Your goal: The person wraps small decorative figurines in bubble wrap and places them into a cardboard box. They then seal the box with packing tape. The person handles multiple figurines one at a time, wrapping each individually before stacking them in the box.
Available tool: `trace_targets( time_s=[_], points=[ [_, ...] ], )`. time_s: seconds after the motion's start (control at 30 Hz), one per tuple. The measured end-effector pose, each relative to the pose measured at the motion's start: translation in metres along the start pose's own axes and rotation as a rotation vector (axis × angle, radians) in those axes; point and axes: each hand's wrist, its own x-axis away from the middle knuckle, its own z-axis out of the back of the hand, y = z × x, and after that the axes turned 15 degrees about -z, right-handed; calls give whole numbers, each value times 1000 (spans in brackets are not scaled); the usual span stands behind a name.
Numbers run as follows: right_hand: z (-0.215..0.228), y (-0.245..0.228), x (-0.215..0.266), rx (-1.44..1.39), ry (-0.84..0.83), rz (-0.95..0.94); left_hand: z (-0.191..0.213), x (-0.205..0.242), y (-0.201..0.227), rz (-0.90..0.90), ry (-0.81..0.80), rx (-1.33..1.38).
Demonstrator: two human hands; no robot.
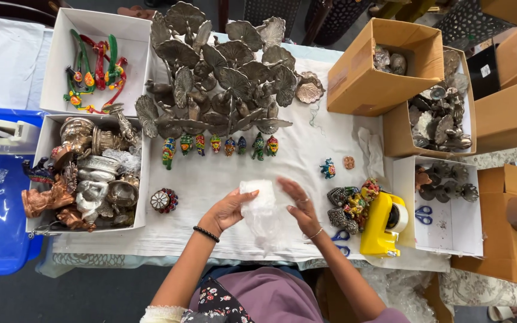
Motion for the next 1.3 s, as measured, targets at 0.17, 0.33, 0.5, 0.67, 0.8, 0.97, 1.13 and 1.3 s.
trace_targets(
  time_s=[0.17, 0.33, 0.5, 0.67, 0.8, 0.97, 1.13, 1.3],
  points=[
    [14, -19, -10, 1020, 110, 634, 10, -20, -6, 40, 13, 192],
    [-22, -52, -14, 1153, -5, 686, 59, -60, -52, 105, -59, 450],
    [-37, -93, -16, 751, -136, 504, 54, -64, -63, 17, -57, 329],
    [-31, -100, -24, 731, -76, 467, -8, -26, -48, -282, 28, -56],
    [-32, -104, -36, 762, -56, 430, -14, -18, -65, -409, 50, -347],
    [-26, -59, -49, 332, 51, 67, -17, -8, -69, -472, 28, -494],
    [-29, -30, -54, 12, 60, -161, -39, 20, -33, -312, -24, -151],
    [-22, -20, -50, -59, 73, -218, -50, 31, -11, -57, -144, 233]
  ],
)
